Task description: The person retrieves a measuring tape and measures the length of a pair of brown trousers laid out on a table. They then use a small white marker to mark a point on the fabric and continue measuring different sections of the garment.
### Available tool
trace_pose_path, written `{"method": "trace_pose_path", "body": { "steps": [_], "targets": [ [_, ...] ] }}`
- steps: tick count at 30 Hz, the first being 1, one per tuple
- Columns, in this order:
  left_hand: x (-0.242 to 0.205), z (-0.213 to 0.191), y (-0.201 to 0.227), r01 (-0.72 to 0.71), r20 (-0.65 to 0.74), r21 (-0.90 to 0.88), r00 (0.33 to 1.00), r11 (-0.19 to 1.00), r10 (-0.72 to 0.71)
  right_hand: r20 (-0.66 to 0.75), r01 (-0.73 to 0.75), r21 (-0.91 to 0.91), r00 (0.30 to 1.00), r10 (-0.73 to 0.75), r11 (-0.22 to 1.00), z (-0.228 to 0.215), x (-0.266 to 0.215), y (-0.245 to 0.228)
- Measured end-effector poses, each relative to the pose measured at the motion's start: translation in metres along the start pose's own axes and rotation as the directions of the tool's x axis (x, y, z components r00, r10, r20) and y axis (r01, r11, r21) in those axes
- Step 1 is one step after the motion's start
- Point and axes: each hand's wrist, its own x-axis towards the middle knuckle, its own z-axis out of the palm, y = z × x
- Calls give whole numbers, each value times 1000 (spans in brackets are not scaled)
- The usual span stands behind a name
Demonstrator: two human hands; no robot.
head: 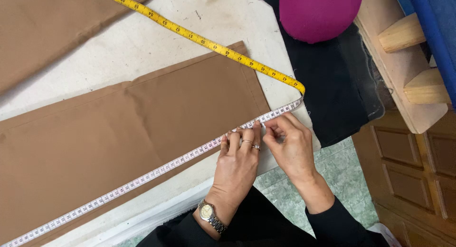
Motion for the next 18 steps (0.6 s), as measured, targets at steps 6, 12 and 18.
{"method": "trace_pose_path", "body": {
  "steps": [6,12,18],
  "targets": [
    [-1,1,1,6,1,2,1000,1000,-6,12,18,-24,1000,-17,1000,2,1,3],
    [-2,3,2,12,-4,-13,1000,1000,-12,94,-10,-86,995,18,996,-4,-2,7],
    [0,0,1,0,4,-45,1000,999,0,132,-207,63,971,197,976,-26,-6,5]
  ]
}}
